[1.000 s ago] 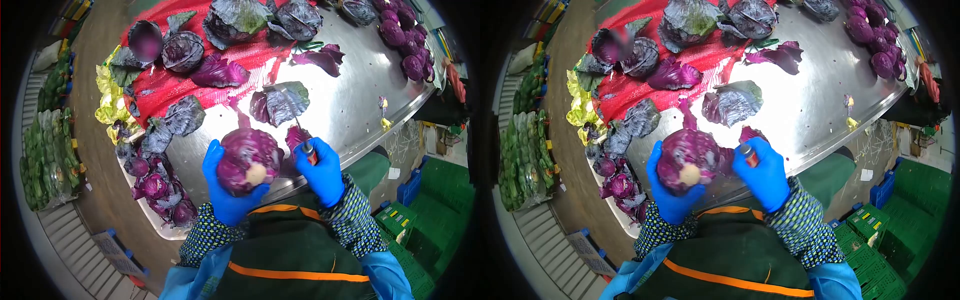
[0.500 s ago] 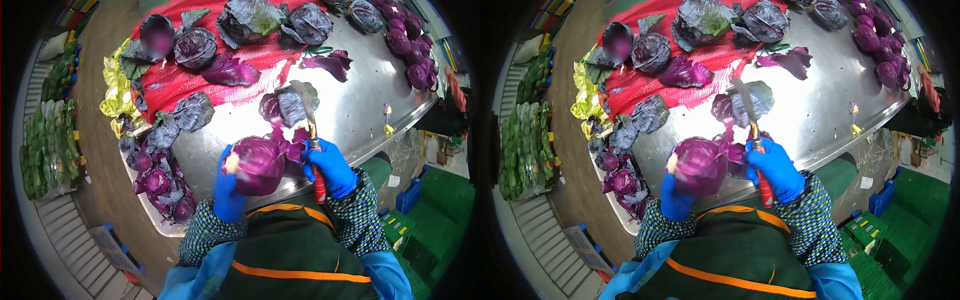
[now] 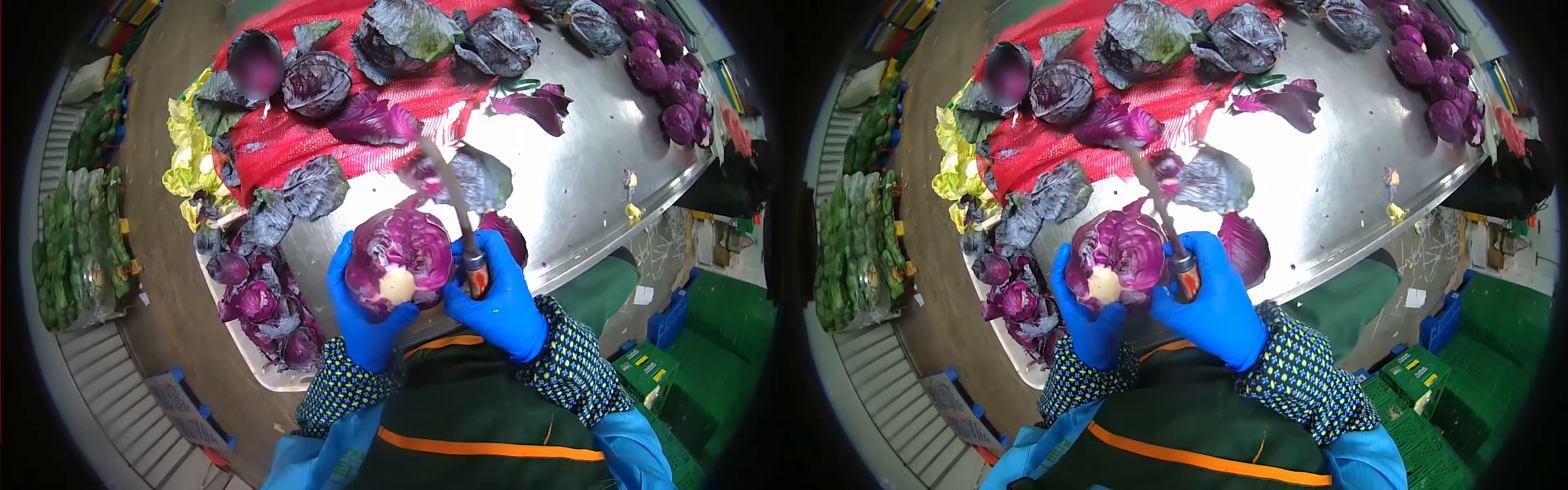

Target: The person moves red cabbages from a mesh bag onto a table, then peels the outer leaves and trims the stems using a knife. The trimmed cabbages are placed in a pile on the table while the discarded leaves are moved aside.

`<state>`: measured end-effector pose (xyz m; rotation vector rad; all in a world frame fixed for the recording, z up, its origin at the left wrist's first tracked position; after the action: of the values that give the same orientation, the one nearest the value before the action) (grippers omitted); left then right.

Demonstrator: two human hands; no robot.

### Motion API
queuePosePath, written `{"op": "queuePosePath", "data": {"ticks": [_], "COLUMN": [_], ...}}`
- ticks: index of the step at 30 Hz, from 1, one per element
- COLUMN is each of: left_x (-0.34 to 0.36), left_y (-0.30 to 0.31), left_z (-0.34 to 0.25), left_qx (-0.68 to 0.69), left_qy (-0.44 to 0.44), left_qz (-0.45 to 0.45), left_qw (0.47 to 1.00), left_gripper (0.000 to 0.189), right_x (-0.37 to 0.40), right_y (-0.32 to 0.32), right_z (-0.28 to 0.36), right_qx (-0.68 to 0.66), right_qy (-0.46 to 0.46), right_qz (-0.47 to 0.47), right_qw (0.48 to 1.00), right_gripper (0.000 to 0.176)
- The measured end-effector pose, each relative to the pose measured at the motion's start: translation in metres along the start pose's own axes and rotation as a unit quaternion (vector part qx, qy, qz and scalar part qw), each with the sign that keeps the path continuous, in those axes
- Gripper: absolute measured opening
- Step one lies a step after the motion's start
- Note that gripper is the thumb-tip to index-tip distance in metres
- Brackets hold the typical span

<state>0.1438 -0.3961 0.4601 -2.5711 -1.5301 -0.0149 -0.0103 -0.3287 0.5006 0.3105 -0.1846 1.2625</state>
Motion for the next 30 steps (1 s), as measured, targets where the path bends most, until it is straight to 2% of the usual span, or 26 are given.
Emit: {"op": "queuePosePath", "data": {"ticks": [2,4,6,7,8,9,10,12,13,14,15,16,17,18,19,20,21,22,23,24,26,27,28,29,30], "left_x": [0.001,0.001,0.003,0.004,0.004,0.005,0.009,0.024,0.028,0.027,0.028,0.029,0.019,0.01,0.005,0.001,-0.001,-0.003,-0.004,-0.003,0.002,0.003,0.003,0.002,0.003], "left_y": [-0.001,-0.003,-0.002,0.0,0.001,-0.008,-0.006,-0.002,-0.001,0.004,0.008,0.009,-0.004,0.0,0.008,0.012,0.012,0.01,0.009,0.009,0.008,0.007,0.007,0.007,0.007], "left_z": [-0.003,0.0,0.006,0.017,0.024,0.002,0.006,0.023,0.03,0.033,0.036,0.04,0.054,0.063,0.07,0.072,0.067,0.057,0.051,0.052,0.057,0.053,0.052,0.049,0.046], "left_qx": [-0.064,-0.075,-0.091,0.067,0.223,0.378,0.376,0.202,0.109,0.108,0.166,0.222,0.389,0.39,0.359,0.324,0.322,0.486,0.634,0.633,0.618,0.672,0.672,0.647,0.616], "left_qy": [-0.069,-0.083,-0.096,-0.013,0.068,0.169,0.167,0.125,0.102,0.101,0.159,0.215,0.327,0.328,0.32,0.307,0.3,0.266,0.227,0.23,0.287,0.28,0.281,0.255,0.225], "left_qz": [-0.004,0.008,0.013,0.003,-0.007,-0.029,-0.03,0.116,0.188,0.188,0.273,0.354,0.171,0.169,0.22,0.271,0.27,0.227,0.177,0.175,0.081,0.034,0.036,0.103,0.169], "left_qw": [0.996,0.994,0.991,0.998,0.972,0.91,0.911,0.964,0.971,0.971,0.934,0.883,0.844,0.844,0.849,0.853,0.856,0.801,0.718,0.718,0.727,0.685,0.684,0.711,0.735], "left_gripper": [0.099,0.098,0.096,0.094,0.091,0.086,0.086,0.078,0.074,0.074,0.07,0.066,0.06,0.06,0.059,0.06,0.06,0.062,0.066,0.066,0.072,0.071,0.071,0.073,0.075], "right_x": [-0.002,-0.006,-0.007,-0.009,-0.011,-0.014,-0.017,-0.023,-0.026,-0.03,-0.034,-0.033,-0.033,-0.031,-0.027,-0.021,-0.007,0.006,0.015,0.016,0.011,0.009,0.001,0.0,-0.006], "right_y": [0.003,0.007,0.015,0.023,0.029,0.036,0.045,0.06,0.068,0.075,0.083,0.085,0.085,0.084,0.078,0.068,0.053,0.045,0.028,0.012,0.008,0.012,0.018,0.03,0.041], "right_z": [-0.002,-0.016,-0.017,-0.013,-0.013,-0.016,-0.016,-0.017,-0.02,-0.026,-0.029,-0.033,-0.028,-0.023,-0.013,-0.017,-0.016,-0.004,-0.011,-0.002,-0.013,-0.022,-0.022,-0.013,-0.017], "right_qx": [-0.009,0.072,0.072,-0.059,-0.188,-0.223,-0.223,-0.194,-0.169,-0.143,-0.087,-0.087,-0.127,-0.166,-0.155,-0.244,-0.295,-0.27,-0.158,-0.063,0.152,0.051,-0.049,-0.169,-0.266], "right_qy": [-0.021,0.048,0.065,-0.035,-0.134,-0.136,-0.14,-0.103,-0.07,-0.036,-0.002,-0.001,-0.025,-0.049,-0.104,-0.137,-0.094,-0.147,-0.031,0.054,0.113,0.035,-0.038,-0.148,-0.172], "right_qz": [0.014,-0.039,-0.046,-0.048,-0.048,-0.05,-0.047,-0.071,-0.099,-0.128,-0.168,-0.169,-0.199,-0.227,-0.183,-0.098,-0.016,0.128,0.16,0.122,0.025,0.005,-0.014,-0.012,-0.012], "right_qw": [1.0,0.996,0.994,0.996,0.972,0.964,0.964,0.973,0.978,0.981,0.982,0.982,0.971,0.958,0.965,0.955,0.951,0.943,0.974,0.989,0.982,0.998,0.998,0.974,0.948], "right_gripper": [0.039,0.036,0.031,0.03,0.028,0.026,0.026,0.025,0.025,0.025,0.022,0.022,0.021,0.02,0.032,0.045,0.057,0.072,0.084,0.074,0.046,0.034,0.022,0.019,0.017]}}
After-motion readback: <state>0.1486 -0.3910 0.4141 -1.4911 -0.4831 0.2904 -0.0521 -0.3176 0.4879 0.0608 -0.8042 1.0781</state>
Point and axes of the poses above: each hand's wrist, its own x-axis away from the middle knuckle, its own y-axis out of the back of the hand, z = x × y, the point moved 2 cm from there along -x, towards the middle knuckle, and after that the axes turned 8 degrees about z, right-handed, at the moved point
